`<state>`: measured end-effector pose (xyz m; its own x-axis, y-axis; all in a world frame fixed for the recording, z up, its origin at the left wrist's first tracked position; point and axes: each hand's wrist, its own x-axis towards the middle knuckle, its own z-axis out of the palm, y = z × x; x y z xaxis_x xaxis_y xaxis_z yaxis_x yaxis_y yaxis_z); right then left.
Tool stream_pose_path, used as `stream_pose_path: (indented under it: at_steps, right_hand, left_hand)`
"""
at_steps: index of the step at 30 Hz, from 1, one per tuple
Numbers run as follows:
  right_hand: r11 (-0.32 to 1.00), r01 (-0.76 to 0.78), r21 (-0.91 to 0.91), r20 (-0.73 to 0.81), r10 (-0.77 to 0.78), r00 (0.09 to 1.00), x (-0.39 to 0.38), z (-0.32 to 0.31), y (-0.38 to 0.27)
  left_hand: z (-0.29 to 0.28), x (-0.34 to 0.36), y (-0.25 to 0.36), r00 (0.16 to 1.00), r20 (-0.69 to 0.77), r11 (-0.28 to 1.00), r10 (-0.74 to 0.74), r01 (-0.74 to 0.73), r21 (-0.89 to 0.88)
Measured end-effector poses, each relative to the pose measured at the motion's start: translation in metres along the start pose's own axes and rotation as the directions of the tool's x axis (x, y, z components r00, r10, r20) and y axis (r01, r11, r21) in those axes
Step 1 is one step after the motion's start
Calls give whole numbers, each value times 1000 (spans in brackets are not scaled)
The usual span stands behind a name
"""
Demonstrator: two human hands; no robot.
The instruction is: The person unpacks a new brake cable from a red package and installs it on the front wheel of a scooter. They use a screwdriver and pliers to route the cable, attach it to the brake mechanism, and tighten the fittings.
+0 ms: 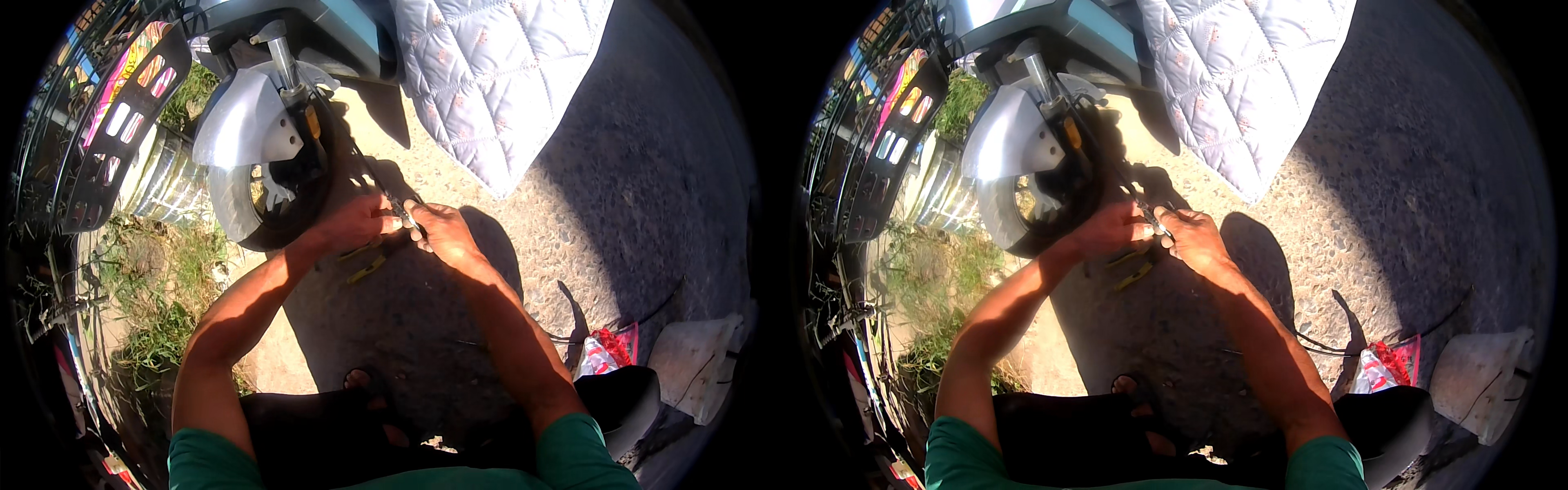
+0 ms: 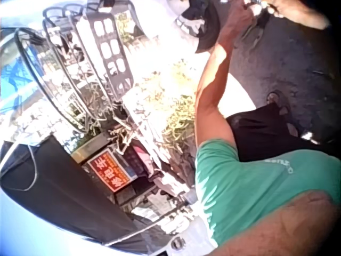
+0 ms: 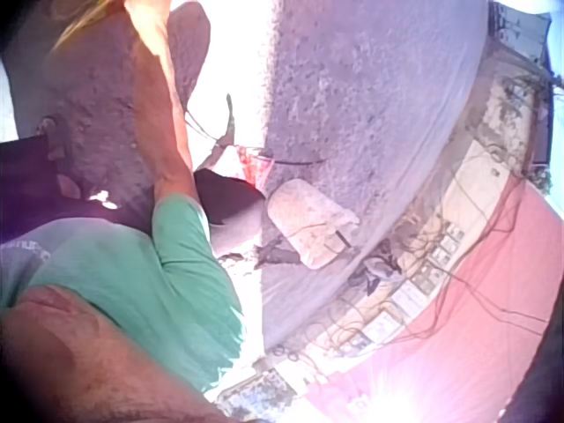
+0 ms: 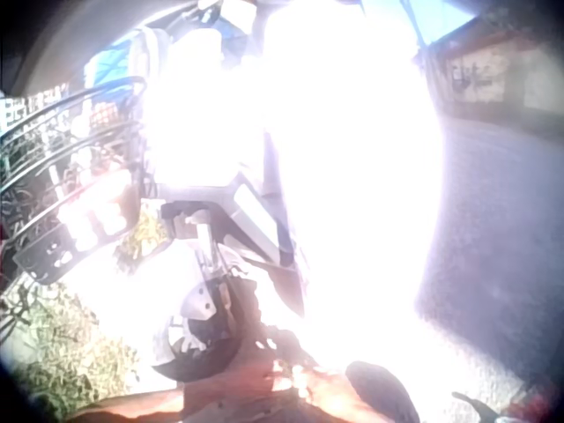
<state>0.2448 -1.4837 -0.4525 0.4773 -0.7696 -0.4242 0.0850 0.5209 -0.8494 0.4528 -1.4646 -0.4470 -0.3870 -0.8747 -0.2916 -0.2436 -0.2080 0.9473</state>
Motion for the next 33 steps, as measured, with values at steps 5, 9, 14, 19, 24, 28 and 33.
stream_pose_path:
  at_steps: [5, 9, 14, 19, 24, 28, 33]
  right_hand:
    - [999, 18, 29, -7, -18, 1000, -6, 0, -6]
    - [989, 115, -97, 12, -115, 993, 7, -15, 10]
    - [923, 335, -191, -44, -349, 936, 2, 1, 10]
    - [913, 367, -182, -22, -376, 926, 0, 4, 9]
    - [835, 458, -305, -73, -501, 863, -1, 10, 19]
    - [849, 437, -296, -117, -486, 866, -1, 12, 24]
    - [852, 394, -345, -153, -465, 872, -6, 16, 11]
  left_hand:
    - [-13, -7, -1, 997, -21, 986, -68, 70, 153]
    - [-5, -19, 15, 992, -122, 994, -4, 17, 107]
    - [-3, -31, 30, 982, -191, 994, -4, 25, 108]
    - [10, -30, 55, 966, -254, 993, -56, 27, -116]
    - [22, -20, 70, 966, -247, 988, -74, 36, -153]
    - [25, -6, 70, 953, -303, 999, -15, 5, -32]
    - [21, -8, 68, 920, -392, 998, -10, -13, -57]
